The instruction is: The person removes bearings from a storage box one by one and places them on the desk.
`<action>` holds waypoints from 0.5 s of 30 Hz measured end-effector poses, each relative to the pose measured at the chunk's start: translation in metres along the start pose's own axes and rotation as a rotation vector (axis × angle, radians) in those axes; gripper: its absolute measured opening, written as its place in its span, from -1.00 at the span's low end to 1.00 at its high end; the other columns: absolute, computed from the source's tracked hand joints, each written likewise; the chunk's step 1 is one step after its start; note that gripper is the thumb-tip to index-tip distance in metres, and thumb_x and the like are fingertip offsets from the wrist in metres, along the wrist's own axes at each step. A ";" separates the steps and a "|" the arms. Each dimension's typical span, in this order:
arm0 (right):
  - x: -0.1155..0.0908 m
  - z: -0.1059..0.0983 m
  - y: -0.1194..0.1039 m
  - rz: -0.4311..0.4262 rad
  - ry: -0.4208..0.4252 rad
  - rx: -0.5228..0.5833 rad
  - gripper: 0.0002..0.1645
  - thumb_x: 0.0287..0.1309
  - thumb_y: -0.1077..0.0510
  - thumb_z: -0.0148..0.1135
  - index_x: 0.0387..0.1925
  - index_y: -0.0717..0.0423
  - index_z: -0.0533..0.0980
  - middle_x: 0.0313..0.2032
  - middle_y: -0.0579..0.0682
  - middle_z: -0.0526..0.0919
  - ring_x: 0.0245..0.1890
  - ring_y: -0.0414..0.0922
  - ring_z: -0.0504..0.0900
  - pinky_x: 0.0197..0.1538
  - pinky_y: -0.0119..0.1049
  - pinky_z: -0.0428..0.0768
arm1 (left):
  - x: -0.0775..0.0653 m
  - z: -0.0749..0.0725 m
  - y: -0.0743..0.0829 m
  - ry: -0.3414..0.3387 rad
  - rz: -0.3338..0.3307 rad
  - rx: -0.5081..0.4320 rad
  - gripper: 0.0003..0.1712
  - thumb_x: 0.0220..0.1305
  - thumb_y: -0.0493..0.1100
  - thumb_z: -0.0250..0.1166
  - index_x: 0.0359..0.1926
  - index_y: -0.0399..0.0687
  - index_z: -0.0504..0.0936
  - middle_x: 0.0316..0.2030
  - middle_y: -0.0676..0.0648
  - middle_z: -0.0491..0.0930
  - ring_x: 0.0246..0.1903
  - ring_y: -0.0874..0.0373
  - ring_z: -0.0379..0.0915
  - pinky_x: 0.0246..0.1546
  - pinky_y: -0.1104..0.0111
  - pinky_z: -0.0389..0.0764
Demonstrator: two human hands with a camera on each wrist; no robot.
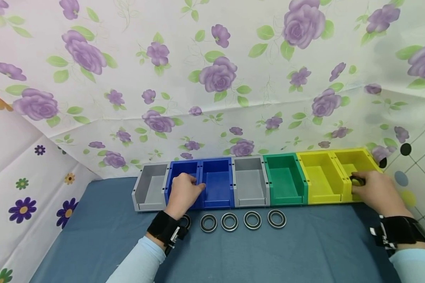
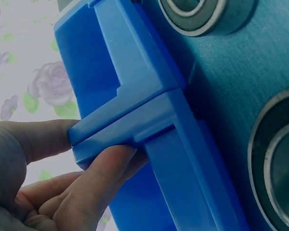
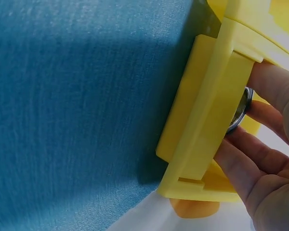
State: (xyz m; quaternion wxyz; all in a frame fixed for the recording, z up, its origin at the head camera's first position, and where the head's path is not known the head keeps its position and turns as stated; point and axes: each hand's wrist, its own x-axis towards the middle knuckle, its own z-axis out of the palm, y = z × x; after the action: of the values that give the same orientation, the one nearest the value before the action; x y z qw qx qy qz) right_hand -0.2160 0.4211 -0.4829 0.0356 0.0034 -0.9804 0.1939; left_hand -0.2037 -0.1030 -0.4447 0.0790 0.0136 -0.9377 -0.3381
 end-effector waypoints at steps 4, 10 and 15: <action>-0.001 -0.003 -0.002 0.023 0.019 -0.002 -0.45 -0.01 0.14 0.31 -0.05 0.46 0.45 -0.30 0.34 0.54 -0.50 -0.01 0.44 -0.55 -0.22 0.48 | -0.001 -0.001 0.000 -0.002 -0.001 0.003 -0.43 0.10 -0.10 0.35 -0.79 0.04 0.13 -0.74 0.16 -0.08 -0.82 0.30 -0.06 -0.80 0.44 0.01; -0.003 -0.008 -0.007 0.072 0.041 0.000 -0.48 0.04 0.15 0.27 -0.04 0.45 0.45 -0.47 0.13 0.50 -0.53 -0.01 0.39 -0.57 -0.23 0.42 | -0.001 0.000 0.000 -0.005 -0.008 0.006 -0.42 0.10 -0.08 0.34 -0.77 0.04 0.11 -0.73 0.15 -0.09 -0.81 0.29 -0.09 -0.81 0.44 -0.01; -0.003 -0.013 -0.015 0.093 0.084 -0.033 -0.43 0.02 0.13 0.32 -0.03 0.47 0.44 -0.50 0.16 0.50 -0.59 -0.04 0.38 -0.61 -0.22 0.39 | 0.000 0.000 0.001 -0.004 -0.007 0.002 -0.41 0.10 -0.09 0.34 -0.76 0.04 0.09 -0.73 0.15 -0.10 -0.82 0.28 -0.10 -0.81 0.44 -0.01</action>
State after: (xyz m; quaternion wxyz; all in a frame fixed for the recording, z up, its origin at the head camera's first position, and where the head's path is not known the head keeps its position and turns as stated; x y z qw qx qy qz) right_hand -0.2114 0.4123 -0.4659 0.0679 -0.0507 -0.9801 0.1793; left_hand -0.2033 -0.1024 -0.4440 0.0762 0.0162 -0.9381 -0.3375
